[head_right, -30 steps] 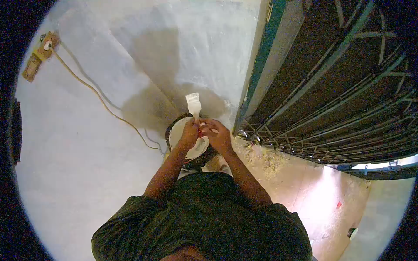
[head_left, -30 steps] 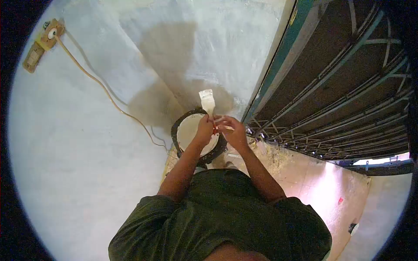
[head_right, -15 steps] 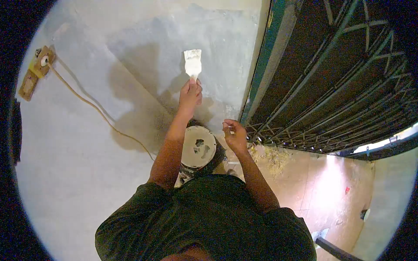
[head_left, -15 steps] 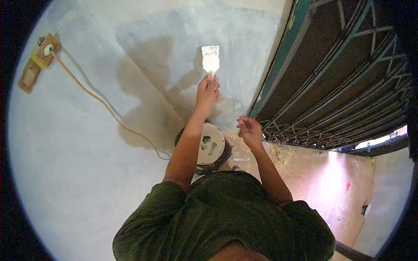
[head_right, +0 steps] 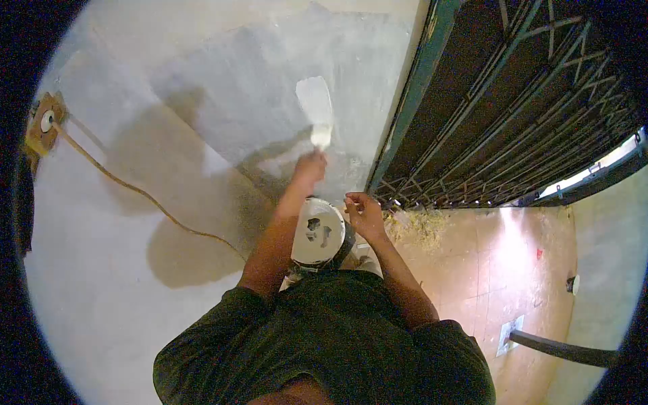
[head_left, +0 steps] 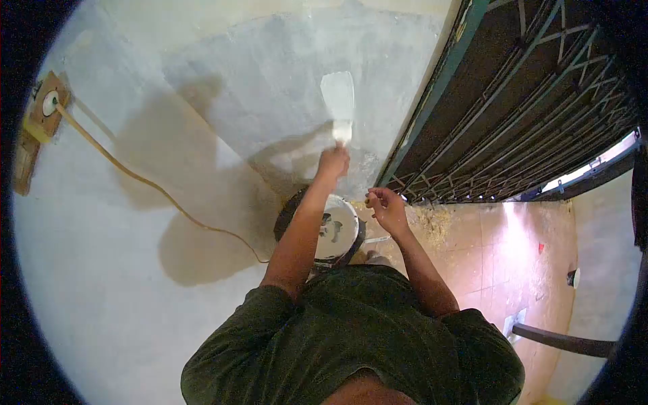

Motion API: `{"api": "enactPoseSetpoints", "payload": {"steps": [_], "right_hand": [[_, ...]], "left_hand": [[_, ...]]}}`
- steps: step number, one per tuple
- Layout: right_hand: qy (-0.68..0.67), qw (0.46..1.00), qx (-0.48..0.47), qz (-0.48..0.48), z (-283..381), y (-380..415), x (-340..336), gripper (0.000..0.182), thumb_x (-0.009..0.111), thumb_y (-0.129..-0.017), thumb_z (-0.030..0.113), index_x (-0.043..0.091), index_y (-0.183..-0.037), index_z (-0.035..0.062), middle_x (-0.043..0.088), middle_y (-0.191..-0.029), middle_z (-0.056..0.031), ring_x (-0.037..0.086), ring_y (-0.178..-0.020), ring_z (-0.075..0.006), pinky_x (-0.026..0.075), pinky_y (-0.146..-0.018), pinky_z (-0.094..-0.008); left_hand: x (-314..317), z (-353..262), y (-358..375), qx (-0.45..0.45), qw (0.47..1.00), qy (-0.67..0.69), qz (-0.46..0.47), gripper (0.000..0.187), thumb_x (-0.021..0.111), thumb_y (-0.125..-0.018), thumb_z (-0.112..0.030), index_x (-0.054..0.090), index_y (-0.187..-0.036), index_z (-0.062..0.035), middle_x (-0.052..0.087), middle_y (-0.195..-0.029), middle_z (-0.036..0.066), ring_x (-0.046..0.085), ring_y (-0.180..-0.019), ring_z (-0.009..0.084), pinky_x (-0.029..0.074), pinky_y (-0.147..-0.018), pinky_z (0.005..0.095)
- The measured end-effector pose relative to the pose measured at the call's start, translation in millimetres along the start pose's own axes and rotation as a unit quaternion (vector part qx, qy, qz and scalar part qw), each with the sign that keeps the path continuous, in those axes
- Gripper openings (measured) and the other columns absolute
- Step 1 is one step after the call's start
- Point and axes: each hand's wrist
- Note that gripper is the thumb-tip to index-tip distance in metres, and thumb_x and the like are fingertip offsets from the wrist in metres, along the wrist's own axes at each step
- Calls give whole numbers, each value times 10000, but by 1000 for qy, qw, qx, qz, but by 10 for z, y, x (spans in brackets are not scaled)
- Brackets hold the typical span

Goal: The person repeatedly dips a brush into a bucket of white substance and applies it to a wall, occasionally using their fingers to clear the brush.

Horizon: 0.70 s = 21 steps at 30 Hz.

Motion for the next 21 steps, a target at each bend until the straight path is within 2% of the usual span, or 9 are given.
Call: {"api": "enactPoseSetpoints", "payload": {"steps": [1,7,11,12,14,16,18,20,21], "right_hand": [[-5,1000,-2,-1,28,12,33,304,556,-880,239,556,-1044,-17,637,-900,-90,627,-739,-147,507,-539,-265],[-15,1000,8,8,-86,18,120,321,546,-886,256,550,-1055,-17,633,-890,-99,632,-737,-159,504,-537,-268],[-31,999,1,19,-134,-102,1,320,542,-890,259,550,-1061,-12,633,-895,-96,631,-741,-160,502,-549,-275],[-32,999,-1,23,-139,-161,-52,320,542,-890,259,550,-1061,-12,633,-895,-96,631,-741,-160,502,-549,-275],[-28,999,4,35,-129,-262,-156,319,542,-891,257,549,-1066,-10,633,-896,-91,629,-744,-156,498,-552,-274],[-22,999,0,42,-159,-367,-245,315,540,-892,253,551,-1065,-10,634,-900,-88,626,-744,-152,496,-552,-271],[-12,999,-5,52,-142,-437,-353,311,538,-893,248,554,-1065,-10,636,-904,-86,623,-744,-148,494,-551,-267],[11,997,-6,78,-51,-480,-457,291,539,-891,229,561,-1058,-9,640,-906,-79,618,-729,-133,488,-548,-262],[11,996,-8,83,-67,-507,-486,291,539,-891,229,561,-1058,-9,640,-906,-79,618,-729,-133,488,-548,-262]], "left_hand": [[22,-269,16,24,999,20,-8,267,483,-908,-305,543,-758,-93,424,-560,-53,342,-425,58,261,-379,216],[218,-1601,641,117,990,39,69,329,453,-923,-362,525,-780,-74,410,-571,-56,305,-427,36,224,-375,197],[282,-1567,601,163,983,65,57,311,440,-929,-351,517,-781,-88,394,-550,-52,294,-397,46,203,-344,206],[283,-1470,483,166,983,64,53,311,440,-929,-351,517,-781,-88,394,-550,-52,294,-397,46,203,-344,206],[225,-1034,86,73,996,46,-4,312,450,-920,-363,517,-771,-97,400,-527,-45,311,-377,54,207,-337,213],[67,-252,-505,80,991,-64,-82,335,469,-894,-396,520,-723,-113,406,-500,-35,338,-360,76,213,-328,236],[-12,419,-744,28,994,-63,-81,326,499,-855,-385,517,-653,-130,419,-480,-22,354,-348,103,233,-321,267],[-14,915,-788,-124,983,-20,-131,301,505,-826,-338,510,-605,-133,411,-462,-19,356,-343,117,240,-320,287],[16,972,-693,-122,983,-18,-136,301,505,-826,-338,510,-605,-133,411,-462,-19,356,-343,117,240,-320,287]]}}
Point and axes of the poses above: each hand's wrist, its own y-axis away from the middle knuckle, its own x-axis out of the palm, z = x × y
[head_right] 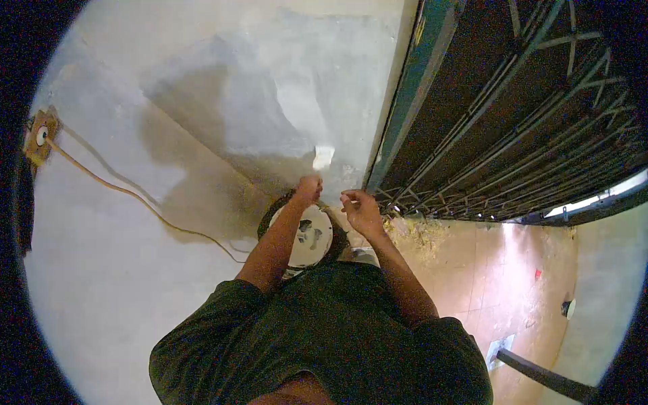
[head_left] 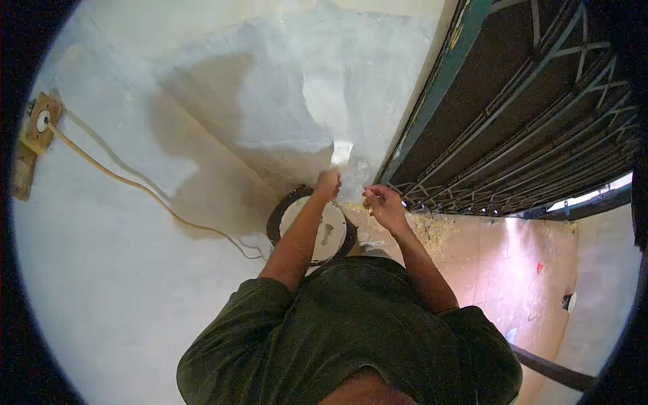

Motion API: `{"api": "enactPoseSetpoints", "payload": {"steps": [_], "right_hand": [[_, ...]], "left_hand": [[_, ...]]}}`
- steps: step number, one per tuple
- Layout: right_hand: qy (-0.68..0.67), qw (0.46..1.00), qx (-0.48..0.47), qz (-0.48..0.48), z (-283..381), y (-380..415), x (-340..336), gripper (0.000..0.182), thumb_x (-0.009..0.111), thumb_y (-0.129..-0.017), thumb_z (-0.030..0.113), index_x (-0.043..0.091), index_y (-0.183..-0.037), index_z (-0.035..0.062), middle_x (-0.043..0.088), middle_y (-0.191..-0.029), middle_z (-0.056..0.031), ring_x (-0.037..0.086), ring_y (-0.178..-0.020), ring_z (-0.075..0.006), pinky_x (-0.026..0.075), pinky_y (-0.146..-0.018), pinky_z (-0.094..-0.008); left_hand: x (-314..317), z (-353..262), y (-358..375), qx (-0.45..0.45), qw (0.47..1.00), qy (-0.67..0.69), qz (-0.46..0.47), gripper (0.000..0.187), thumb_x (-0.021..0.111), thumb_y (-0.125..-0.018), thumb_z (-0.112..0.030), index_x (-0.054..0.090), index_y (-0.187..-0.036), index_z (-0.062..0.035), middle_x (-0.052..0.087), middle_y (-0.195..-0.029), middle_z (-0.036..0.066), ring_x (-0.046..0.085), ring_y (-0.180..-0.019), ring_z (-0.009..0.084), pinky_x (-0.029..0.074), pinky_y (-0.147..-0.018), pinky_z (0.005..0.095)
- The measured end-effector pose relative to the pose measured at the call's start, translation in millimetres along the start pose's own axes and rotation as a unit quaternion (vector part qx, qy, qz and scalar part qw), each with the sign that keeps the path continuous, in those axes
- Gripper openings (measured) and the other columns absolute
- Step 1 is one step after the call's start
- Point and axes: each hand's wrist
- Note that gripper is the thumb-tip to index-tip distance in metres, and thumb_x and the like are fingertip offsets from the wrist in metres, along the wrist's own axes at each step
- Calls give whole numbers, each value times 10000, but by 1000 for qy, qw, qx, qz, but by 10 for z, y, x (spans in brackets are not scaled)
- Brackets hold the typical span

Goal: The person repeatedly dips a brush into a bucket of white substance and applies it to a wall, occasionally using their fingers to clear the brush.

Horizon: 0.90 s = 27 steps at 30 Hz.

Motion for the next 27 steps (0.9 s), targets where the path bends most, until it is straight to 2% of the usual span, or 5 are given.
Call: {"api": "enactPoseSetpoints", "payload": {"steps": [3,5,9,16,27], "right_hand": [[-15,1000,17,6,-98,-58,-91,286,548,-887,221,566,-1051,-12,644,-904,-78,616,-716,-121,483,-543,-258],[-29,999,-15,11,-185,-104,-153,276,575,-864,223,588,-997,-18,635,-882,-138,649,-675,-201,517,-621,-305],[-22,997,20,68,-194,-200,-318,268,558,-880,209,578,-1024,-16,638,-836,-77,613,-668,-123,480,-555,-253],[-51,993,-36,103,-495,-510,-410,246,585,-856,203,594,-979,-9,636,-879,-136,641,-684,-185,518,-619,-302],[-36,988,7,150,-552,-317,-630,308,564,-866,279,619,-946,-13,649,-863,-135,638,-705,-190,502,-644,-321]], "left_hand": [[3,14,170,-69,997,-11,10,288,490,-841,-305,518,-615,-128,413,-461,-15,345,-342,114,243,-326,278],[-12,-149,258,157,934,-312,67,317,476,-880,-321,530,-639,-122,418,-469,-24,332,-344,105,247,-332,270],[123,-1160,1053,132,986,81,63,342,471,-913,-345,541,-708,-81,449,-529,-46,321,-361,58,231,-340,216],[140,-2154,2084,242,961,95,95,257,457,-906,-300,511,-816,-66,350,-536,-76,251,-371,30,198,-323,190],[242,-522,345,200,968,131,72,145,560,-784,-224,502,-690,-131,418,-517,-40,361,-364,103,280,-323,264]]}}
Point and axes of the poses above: each hand's wrist, its own y-axis away from the middle knuckle, its own x-axis out of the palm, z = x × y
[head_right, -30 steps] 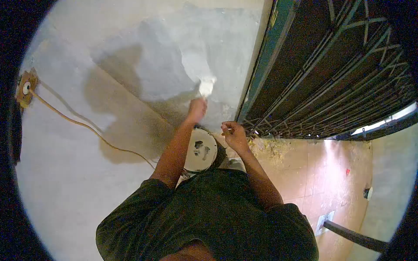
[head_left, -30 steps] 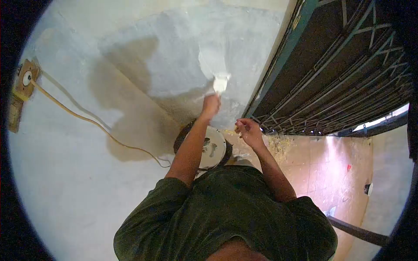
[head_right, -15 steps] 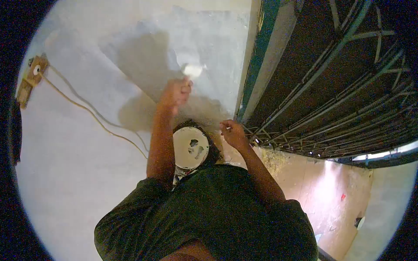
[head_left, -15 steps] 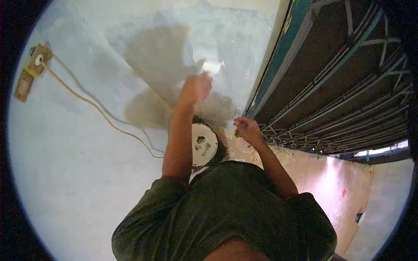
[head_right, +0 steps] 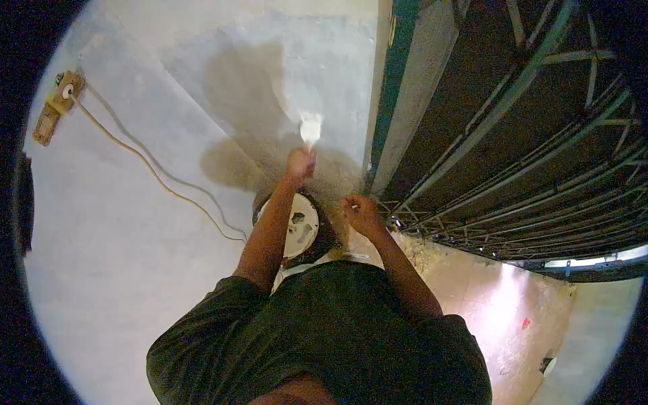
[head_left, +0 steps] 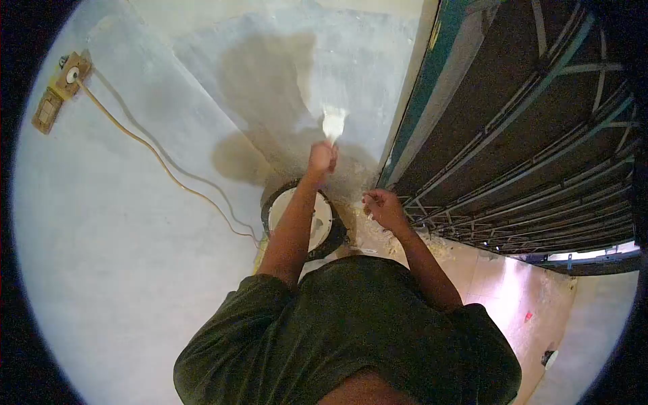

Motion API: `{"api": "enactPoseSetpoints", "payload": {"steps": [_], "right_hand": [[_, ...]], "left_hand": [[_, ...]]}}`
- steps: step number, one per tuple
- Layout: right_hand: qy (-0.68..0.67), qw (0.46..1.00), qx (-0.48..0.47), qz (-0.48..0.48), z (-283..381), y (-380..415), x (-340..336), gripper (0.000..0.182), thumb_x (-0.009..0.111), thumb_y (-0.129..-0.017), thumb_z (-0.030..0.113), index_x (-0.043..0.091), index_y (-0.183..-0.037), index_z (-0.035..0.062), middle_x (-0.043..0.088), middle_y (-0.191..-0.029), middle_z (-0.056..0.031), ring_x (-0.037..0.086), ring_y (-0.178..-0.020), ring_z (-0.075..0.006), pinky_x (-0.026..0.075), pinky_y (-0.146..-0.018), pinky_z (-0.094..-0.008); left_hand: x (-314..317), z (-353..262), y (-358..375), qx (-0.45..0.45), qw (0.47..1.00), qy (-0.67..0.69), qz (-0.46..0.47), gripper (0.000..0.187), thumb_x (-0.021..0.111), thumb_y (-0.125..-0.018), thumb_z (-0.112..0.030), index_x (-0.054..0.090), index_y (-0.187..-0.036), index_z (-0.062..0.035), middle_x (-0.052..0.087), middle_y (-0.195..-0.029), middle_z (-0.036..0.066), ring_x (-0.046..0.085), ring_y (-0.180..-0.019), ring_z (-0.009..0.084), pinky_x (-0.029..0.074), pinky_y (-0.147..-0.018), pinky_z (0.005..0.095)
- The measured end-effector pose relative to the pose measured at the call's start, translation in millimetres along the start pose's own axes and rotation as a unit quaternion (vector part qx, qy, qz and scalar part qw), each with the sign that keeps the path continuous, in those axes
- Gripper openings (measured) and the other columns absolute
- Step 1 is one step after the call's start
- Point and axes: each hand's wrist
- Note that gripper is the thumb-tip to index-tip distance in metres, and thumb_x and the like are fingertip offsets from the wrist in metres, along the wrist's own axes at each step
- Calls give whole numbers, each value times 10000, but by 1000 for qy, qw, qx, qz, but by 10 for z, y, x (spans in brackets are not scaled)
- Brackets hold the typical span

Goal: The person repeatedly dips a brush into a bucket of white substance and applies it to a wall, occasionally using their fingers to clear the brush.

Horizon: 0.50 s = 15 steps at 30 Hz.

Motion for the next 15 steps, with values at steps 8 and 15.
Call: {"api": "enactPoseSetpoints", "payload": {"steps": [8,15], "right_hand": [[83,996,-14,7,-116,109,-48,293,564,-873,256,585,-974,-18,632,-805,-67,615,-668,-129,486,-527,-273],[55,998,8,42,35,146,-5,285,590,-841,275,621,-940,10,648,-864,-110,614,-782,-189,490,-725,-353]], "left_hand": [[-61,542,288,-183,945,-269,14,330,471,-853,-323,485,-576,-145,440,-504,-16,344,-378,115,245,-344,282],[552,-1326,530,-31,971,-235,-2,299,512,-880,-360,572,-847,-68,396,-520,-71,329,-402,50,219,-360,212]]}}
Point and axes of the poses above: each hand's wrist, its own y-axis away from the middle knuckle, its own x-axis out of the palm, z = x × y
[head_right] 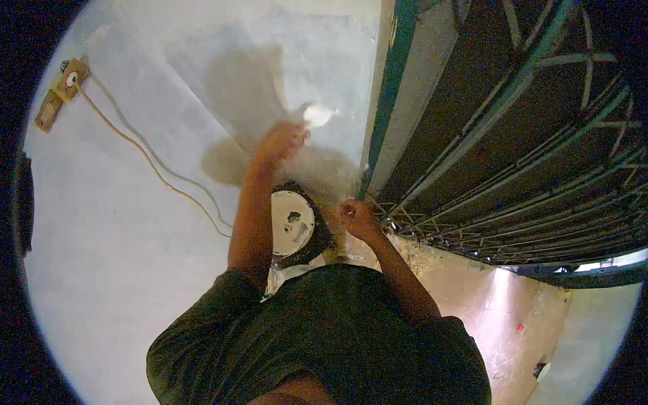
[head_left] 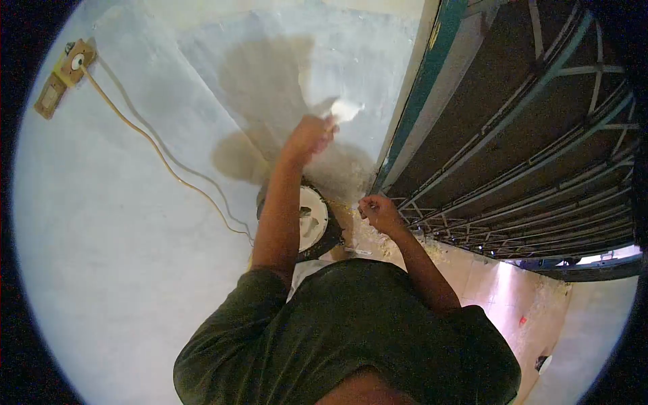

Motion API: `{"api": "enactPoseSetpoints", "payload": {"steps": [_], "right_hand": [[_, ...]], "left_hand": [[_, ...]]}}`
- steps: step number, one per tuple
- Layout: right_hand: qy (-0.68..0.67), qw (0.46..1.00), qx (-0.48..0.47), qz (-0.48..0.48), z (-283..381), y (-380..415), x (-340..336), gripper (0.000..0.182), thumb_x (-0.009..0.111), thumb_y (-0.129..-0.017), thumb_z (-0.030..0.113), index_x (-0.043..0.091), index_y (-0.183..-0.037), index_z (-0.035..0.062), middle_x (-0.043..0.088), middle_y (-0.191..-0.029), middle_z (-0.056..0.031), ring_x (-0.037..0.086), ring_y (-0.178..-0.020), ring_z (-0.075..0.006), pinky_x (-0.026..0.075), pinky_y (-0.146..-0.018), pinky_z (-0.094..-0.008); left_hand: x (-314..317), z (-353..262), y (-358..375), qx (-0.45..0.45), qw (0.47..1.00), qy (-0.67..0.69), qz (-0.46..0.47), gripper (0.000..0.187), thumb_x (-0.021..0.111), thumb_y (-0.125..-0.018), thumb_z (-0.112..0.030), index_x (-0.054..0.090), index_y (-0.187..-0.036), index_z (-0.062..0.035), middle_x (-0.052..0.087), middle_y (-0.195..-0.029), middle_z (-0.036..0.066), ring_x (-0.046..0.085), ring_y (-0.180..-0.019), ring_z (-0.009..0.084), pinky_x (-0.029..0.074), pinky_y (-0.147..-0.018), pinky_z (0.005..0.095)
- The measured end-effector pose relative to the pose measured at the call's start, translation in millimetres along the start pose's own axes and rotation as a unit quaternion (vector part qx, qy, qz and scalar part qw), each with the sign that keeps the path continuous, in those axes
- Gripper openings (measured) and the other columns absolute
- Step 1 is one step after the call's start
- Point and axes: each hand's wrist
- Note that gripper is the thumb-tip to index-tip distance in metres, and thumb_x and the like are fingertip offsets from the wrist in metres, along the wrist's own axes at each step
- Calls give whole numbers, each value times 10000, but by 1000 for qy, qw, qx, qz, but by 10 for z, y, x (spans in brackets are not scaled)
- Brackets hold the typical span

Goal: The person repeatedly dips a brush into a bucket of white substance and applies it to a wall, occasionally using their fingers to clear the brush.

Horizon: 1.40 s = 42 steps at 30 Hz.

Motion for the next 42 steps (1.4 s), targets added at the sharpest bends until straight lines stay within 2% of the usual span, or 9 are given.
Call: {"api": "enactPoseSetpoints", "payload": {"steps": [8,12,16,23,25,26,30,32,42], "right_hand": [[29,999,-18,17,-6,-153,129,284,579,-846,278,621,-933,11,646,-835,-101,612,-742,-185,494,-699,-337],[36,999,-23,33,90,-89,92,284,559,-869,254,590,-970,-10,630,-812,-57,605,-685,-130,477,-591,-282],[28,999,-24,18,-26,-108,42,283,558,-870,250,588,-970,-12,626,-822,-54,598,-683,-123,476,-588,-285],[45,998,-44,6,-128,-221,49,282,549,-876,241,584,-954,-27,625,-807,-62,589,-669,-119,476,-591,-281],[33,999,-15,4,17,-187,52,270,560,-862,244,604,-909,-19,635,-813,-78,594,-711,-136,480,-655,-308],[19,1000,14,2,106,-163,58,263,571,-847,246,624,-863,-11,646,-820,-94,598,-754,-152,484,-719,-334],[-4,1000,-5,24,114,-248,78,260,579,-843,249,620,-855,-7,641,-812,-89,584,-733,-146,480,-711,-335],[-7,1000,20,21,138,-333,128,257,583,-838,248,623,-877,-3,642,-791,-87,585,-721,-148,480,-711,-333],[62,994,-92,14,317,-579,469,307,553,-873,296,597,-940,0,638,-816,-63,626,-679,-147,487,-536,-292]], "left_hand": [[-126,-623,327,113,981,158,30,248,429,-888,-278,545,-861,-61,311,-518,-87,253,-389,22,179,-353,206],[36,143,-262,120,959,228,-120,272,428,-904,-307,504,-755,-92,321,-502,-61,255,-362,58,176,-333,215],[-83,1619,-928,27,911,402,94,304,423,-890,-375,475,-684,-157,337,-462,-44,270,-328,97,204,-309,259],[-89,2573,-922,-304,947,95,-35,352,469,-832,-373,424,-557,-158,363,-451,-27,313,-341,111,239,-319,277],[-363,2626,-1108,-120,990,-46,55,283,460,-822,-304,451,-592,-139,367,-453,-16,326,-352,131,248,-328,291],[-416,2422,-1061,70,970,-184,141,219,452,-811,-236,477,-627,-121,371,-456,-4,340,-363,151,257,-338,305],[-763,1197,-730,-134,972,178,72,234,499,-842,-278,516,-671,-119,388,-466,-26,323,-366,132,260,-340,290],[-765,594,-414,104,976,-187,-51,286,473,-872,-313,522,-669,-118,362,-480,-62,276,-364,86,219,-332,253],[-755,-745,191,139,967,212,5,272,446,-887,-314,487,-758,-79,291,-491,-76,233,-368,41,161,-335,212]]}}
Point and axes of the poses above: each hand's wrist, its own y-axis away from the middle knuckle, its own x-axis out of the palm, z = x × y
